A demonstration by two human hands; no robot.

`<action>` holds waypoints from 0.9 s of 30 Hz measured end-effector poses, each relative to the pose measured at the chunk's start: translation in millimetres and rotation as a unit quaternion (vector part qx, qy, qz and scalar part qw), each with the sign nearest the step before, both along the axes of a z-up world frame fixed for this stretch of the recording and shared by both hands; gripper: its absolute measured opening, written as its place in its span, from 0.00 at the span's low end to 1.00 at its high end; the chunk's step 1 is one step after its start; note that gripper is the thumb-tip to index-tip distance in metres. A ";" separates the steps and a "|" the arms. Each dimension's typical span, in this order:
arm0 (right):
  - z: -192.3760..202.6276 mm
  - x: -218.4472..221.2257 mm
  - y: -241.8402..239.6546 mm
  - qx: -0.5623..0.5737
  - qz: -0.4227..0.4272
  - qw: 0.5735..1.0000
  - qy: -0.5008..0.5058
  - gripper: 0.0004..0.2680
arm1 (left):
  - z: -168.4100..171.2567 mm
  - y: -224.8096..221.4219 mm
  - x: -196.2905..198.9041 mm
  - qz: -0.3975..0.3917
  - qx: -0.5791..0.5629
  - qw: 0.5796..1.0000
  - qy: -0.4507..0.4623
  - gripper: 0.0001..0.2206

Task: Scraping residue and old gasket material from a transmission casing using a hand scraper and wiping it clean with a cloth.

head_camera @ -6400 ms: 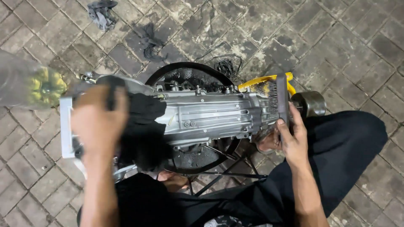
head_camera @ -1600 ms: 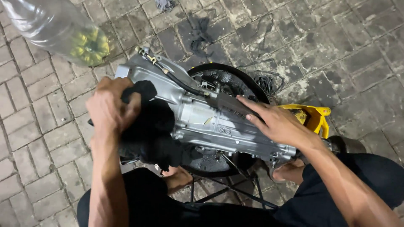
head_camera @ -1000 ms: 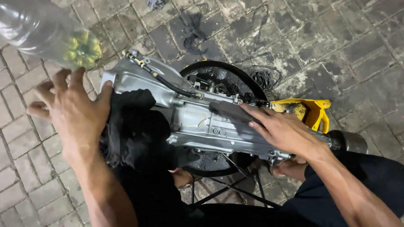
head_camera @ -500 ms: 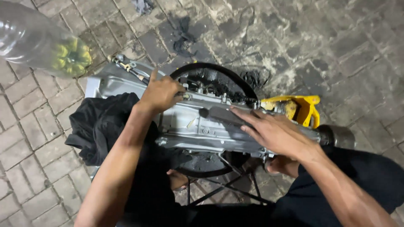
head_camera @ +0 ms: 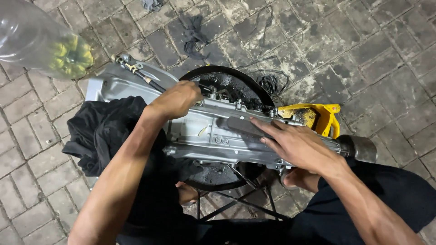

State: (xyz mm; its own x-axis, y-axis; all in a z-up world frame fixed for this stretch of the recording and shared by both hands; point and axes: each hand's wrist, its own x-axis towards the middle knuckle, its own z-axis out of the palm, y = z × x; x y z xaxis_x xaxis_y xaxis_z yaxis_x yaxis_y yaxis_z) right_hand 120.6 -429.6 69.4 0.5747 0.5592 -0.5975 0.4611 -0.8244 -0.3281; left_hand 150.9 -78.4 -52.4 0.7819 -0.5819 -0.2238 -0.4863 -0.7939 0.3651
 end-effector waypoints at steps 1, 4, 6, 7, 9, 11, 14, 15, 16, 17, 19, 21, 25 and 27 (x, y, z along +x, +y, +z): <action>-1.9 0.0 -1.1 -0.001 0.000 1.000 0.000 0.21 | -3.0 0.8 0.4 0.000 -0.001 1.000 0.000 0.12; -1.4 2.2 0.0 -0.014 -0.005 1.000 0.002 0.21 | 9.4 2.2 0.8 -0.017 -0.038 0.999 -0.020 0.15; 5.0 3.3 2.4 -0.013 0.000 1.000 -0.002 0.21 | 41.6 -2.9 -3.7 0.013 0.026 0.999 -0.025 0.09; 1.5 3.0 1.1 -0.014 0.000 1.000 -0.002 0.21 | 40.7 -2.5 -4.6 0.013 0.026 0.999 -0.025 0.09; -5.6 3.6 0.1 -0.012 -0.003 1.000 -0.011 0.21 | 40.2 0.4 -7.4 0.122 0.132 0.983 -0.028 0.12; -8.0 3.5 -0.4 -0.007 -0.004 1.000 -0.010 0.20 | 49.9 -2.9 -7.8 0.118 0.136 0.983 -0.026 0.12; -11.9 6.7 -0.3 -0.008 -0.004 1.000 -0.011 0.20 | 38.9 -1.3 -2.0 0.089 0.156 0.983 -0.039 0.13; -13.7 7.4 -0.1 -0.015 0.002 1.000 -0.012 0.20 | 30.1 0.4 -1.6 0.067 0.171 0.982 -0.053 0.13; -13.3 7.6 0.8 -0.016 0.002 1.000 -0.012 0.20 | 29.2 0.6 -2.0 0.067 0.170 0.982 -0.053 0.13; -12.9 7.9 1.6 -0.016 0.007 1.000 -0.013 0.20 | 28.2 0.7 -2.4 0.059 0.178 0.981 -0.041 0.14; -13.1 7.0 1.0 -0.018 0.010 1.000 -0.015 0.21 | 30.9 -0.4 -3.0 0.049 0.184 0.981 -0.031 0.14; -13.9 5.9 -0.8 -0.006 0.010 1.000 -0.016 0.20 | 39.3 -1.5 -5.3 0.056 0.152 0.987 0.016 0.15; -13.2 7.9 -3.7 -0.010 0.006 1.000 -0.018 0.20 | 48.3 -1.9 -2.0 0.067 0.131 0.988 0.050 0.16; -13.5 7.9 -5.8 -0.013 0.011 1.000 -0.022 0.20 | 56.3 -2.8 -2.5 0.070 0.107 0.990 0.059 0.15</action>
State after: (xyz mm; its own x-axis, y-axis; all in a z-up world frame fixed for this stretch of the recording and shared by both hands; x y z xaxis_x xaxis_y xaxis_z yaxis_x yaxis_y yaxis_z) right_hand 128.4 -435.4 55.9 0.5884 0.5570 -0.5861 0.4924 -0.8218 -0.2867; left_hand 148.4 -81.3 3.9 0.8128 -0.3986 -0.4247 -0.3300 -0.9160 0.2280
